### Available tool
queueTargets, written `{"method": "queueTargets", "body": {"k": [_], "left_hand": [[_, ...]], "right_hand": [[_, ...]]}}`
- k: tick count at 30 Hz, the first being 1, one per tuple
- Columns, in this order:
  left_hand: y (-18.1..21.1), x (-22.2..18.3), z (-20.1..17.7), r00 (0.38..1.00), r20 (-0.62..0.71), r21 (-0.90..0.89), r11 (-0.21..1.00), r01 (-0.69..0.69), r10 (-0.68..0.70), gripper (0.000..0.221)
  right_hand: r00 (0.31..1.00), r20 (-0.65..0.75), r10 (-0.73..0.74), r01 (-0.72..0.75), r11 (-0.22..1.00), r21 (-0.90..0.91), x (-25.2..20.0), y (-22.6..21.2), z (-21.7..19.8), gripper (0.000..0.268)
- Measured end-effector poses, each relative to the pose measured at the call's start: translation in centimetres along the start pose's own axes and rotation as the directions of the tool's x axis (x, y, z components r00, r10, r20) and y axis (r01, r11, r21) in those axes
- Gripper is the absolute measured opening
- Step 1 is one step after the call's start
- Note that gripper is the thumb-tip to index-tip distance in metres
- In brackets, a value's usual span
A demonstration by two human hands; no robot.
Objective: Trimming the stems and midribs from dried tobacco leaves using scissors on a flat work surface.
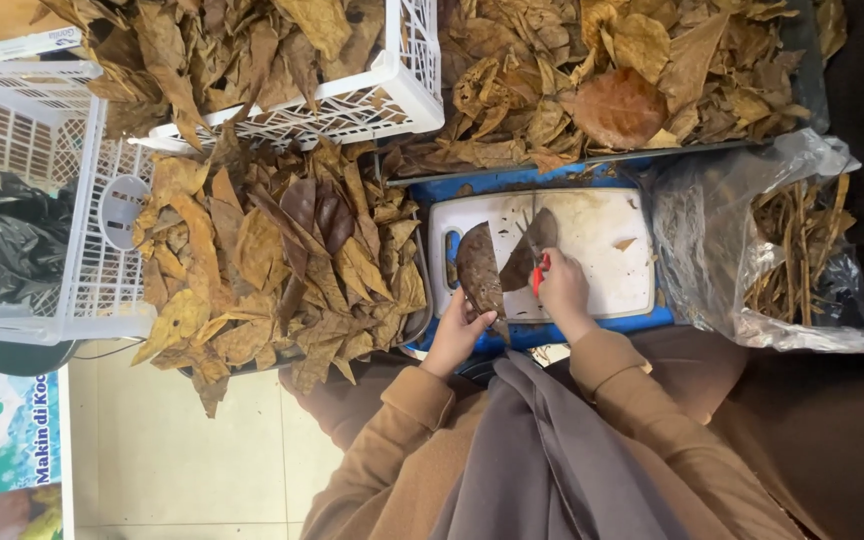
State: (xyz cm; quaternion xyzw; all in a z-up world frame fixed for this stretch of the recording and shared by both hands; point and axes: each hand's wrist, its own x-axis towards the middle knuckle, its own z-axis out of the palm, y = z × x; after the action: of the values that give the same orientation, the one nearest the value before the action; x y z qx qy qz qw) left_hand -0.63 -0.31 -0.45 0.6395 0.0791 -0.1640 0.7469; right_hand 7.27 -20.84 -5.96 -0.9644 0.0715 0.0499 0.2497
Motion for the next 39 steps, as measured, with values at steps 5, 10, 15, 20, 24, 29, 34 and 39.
{"method": "queueTargets", "body": {"k": [5,10,15,20,24,29,34,39], "left_hand": [[-0.1,0.1,0.1,1.0,-0.004,-0.018,1.0,0.007,-0.007,0.08],[-0.3,0.0,0.3,1.0,0.001,-0.04,0.999,-0.006,0.006,0.082],[-0.6,-0.1,-0.3,1.0,-0.021,-0.041,0.999,0.008,-0.009,0.076],[-0.9,0.1,-0.4,1.0,-0.014,-0.044,0.999,0.006,-0.007,0.077],[-1.0,0.1,-0.1,1.0,-0.015,-0.067,0.998,-0.003,0.002,0.077],[0.6,0.1,0.0,1.0,-0.021,-0.023,1.0,0.019,-0.019,0.076],[1.3,0.0,0.2,0.999,-0.04,-0.023,1.0,0.017,-0.018,0.078],[1.2,0.0,0.3,0.999,-0.038,-0.02,1.0,0.011,-0.012,0.08]], "right_hand": [[0.999,-0.016,0.03,-0.03,0.998,-0.049,0.1,1.5,0.7,0.043],[0.995,-0.078,-0.056,0.047,0.993,-0.112,0.8,-0.4,0.4,0.04],[0.991,-0.125,-0.058,0.041,0.99,-0.136,2.2,0.2,3.0,0.034],[0.992,-0.115,-0.052,0.042,0.995,-0.086,1.4,0.5,2.3,0.039],[0.998,-0.047,-0.036,0.037,0.999,0.02,-0.6,0.0,-0.5,0.038],[0.988,0.137,0.067,-0.141,0.751,0.645,-3.5,-0.7,-4.4,0.028],[0.987,0.123,0.099,-0.157,0.529,0.834,-5.2,-2.6,-8.0,0.03],[0.992,0.087,0.092,-0.122,0.509,0.852,-6.3,-3.6,-10.5,0.031]]}}
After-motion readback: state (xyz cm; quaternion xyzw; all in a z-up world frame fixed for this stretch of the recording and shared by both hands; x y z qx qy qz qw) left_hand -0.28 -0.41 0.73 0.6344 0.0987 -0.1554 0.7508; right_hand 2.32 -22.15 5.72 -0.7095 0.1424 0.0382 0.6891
